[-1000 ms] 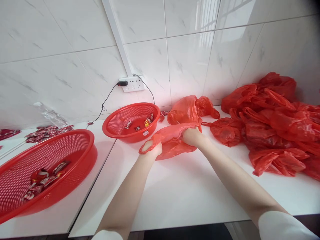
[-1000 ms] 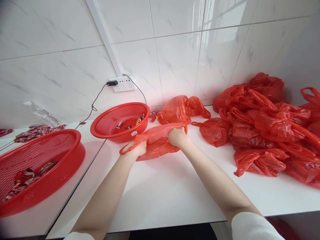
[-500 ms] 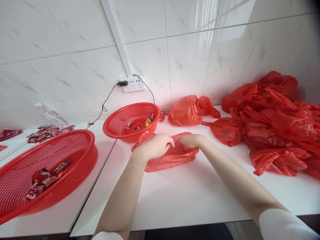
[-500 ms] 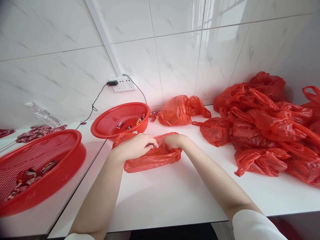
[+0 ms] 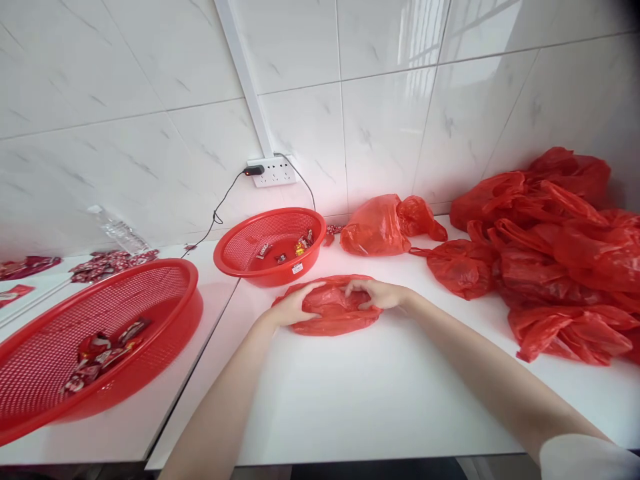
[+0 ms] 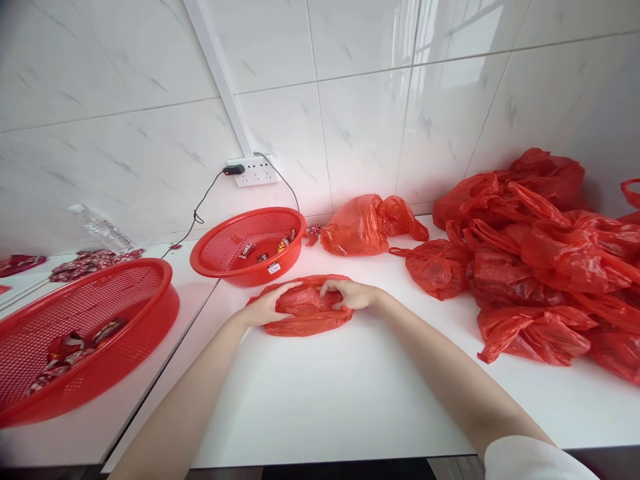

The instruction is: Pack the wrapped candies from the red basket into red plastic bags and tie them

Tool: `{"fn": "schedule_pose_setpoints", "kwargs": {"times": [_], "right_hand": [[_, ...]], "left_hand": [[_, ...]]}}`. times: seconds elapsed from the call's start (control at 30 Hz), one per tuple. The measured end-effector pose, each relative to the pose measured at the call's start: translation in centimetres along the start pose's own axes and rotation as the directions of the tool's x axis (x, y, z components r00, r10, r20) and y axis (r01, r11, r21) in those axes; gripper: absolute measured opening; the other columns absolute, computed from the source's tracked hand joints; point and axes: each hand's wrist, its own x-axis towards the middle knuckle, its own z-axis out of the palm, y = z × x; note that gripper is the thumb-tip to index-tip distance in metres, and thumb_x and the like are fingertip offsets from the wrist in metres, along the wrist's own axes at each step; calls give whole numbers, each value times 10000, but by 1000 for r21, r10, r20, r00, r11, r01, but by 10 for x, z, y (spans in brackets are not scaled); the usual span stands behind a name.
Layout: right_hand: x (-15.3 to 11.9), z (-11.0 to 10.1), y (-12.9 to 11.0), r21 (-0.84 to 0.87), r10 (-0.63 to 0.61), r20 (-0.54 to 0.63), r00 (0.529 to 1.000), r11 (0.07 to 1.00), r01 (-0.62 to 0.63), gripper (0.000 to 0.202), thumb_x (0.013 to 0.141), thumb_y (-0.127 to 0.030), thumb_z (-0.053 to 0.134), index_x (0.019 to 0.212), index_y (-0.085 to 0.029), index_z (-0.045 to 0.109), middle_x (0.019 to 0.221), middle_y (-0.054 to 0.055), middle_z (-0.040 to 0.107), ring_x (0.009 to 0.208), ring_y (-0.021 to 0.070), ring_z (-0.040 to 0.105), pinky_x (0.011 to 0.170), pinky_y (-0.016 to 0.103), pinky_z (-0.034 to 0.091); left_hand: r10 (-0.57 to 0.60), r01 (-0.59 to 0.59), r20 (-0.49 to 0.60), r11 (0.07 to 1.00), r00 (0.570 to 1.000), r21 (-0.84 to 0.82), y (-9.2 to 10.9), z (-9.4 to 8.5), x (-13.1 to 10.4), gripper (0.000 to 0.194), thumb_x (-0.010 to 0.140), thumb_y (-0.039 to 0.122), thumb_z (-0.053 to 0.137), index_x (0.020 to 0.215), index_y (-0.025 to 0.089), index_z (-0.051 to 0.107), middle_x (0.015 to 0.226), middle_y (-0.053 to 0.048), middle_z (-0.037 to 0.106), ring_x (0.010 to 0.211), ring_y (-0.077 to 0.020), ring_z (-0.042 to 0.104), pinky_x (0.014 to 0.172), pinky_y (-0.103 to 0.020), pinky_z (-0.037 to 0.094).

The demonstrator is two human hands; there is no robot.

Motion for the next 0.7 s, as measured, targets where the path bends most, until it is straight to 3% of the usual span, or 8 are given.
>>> {"fn": "schedule_pose_setpoints", "kwargs": {"times": [0.07,0.17,0.27,0.33,0.43,0.53,0.63,0.7], "right_hand": [[0,4,9,92,-2,-85,996,996,9,205,799,-204,615,998,-162,595,1074,67,690,943,145,654,840,280,509],[0,12,13,66,40,-236,971,997,-25,191,897,-300,522,1019,-155,548,1027,96,672,941,167,644,896,328,486],[-1,15,9,-49,5,-336,942,999,-23,229,921,-354,491,1048,-174,554,1079,113,631,984,201,612,927,367,461],[-2,15,6,-169,-70,-370,926,986,7,222,933,-350,469,1049,-187,566,1105,111,618,1021,208,594,935,358,453],[-2,16,5,-248,-111,-389,915,969,11,220,961,-320,409,1027,-191,574,1066,94,628,974,188,603,901,322,464],[-1,18,6,-231,-85,-405,910,973,-12,229,973,-308,379,1006,-195,575,1015,76,638,909,173,612,864,298,472],[-2,17,5,-214,-67,-458,886,976,-37,251,981,-315,355,972,-192,573,958,71,639,872,174,607,844,293,471],[-4,15,1,-202,-54,-517,854,978,-61,286,991,-320,313,958,-187,564,943,82,636,886,185,601,861,307,463]], "left_hand": [[-29,29,7,999,1000,13,-7,-3,-5,692,467,100,817,1127,262,685,1269,-84,631,1237,-323,536,985,-378,467],[-44,44,-6,999,999,-3,-10,-4,-6,613,503,138,830,1090,253,700,1244,-76,646,1232,-308,540,982,-360,471],[-74,44,-139,977,988,-208,-8,-2,-1,425,618,292,820,1015,189,711,1164,-119,682,1129,-253,614,882,-273,521],[-167,42,-215,871,962,-489,-3,-2,3,501,723,527,708,1016,121,689,1119,-184,687,847,-189,689,638,-204,553],[-320,28,-199,585,926,-810,7,-5,5,766,770,738,488,1050,43,644,1101,-255,668,459,-69,551,346,-157,436],[-426,-40,-261,462,866,-886,15,-10,4,594,848,550,533,1079,8,607,1043,-247,676,524,-83,617,431,-123,501],[-455,-104,-340,468,823,-878,14,-10,4,301,830,227,530,1033,16,600,957,-207,693,828,-194,710,638,-180,585],[-422,-145,-396,513,816,-846,7,-5,4,203,771,119,504,936,68,611,888,-152,706,866,-211,707,717,-249,601]]}}
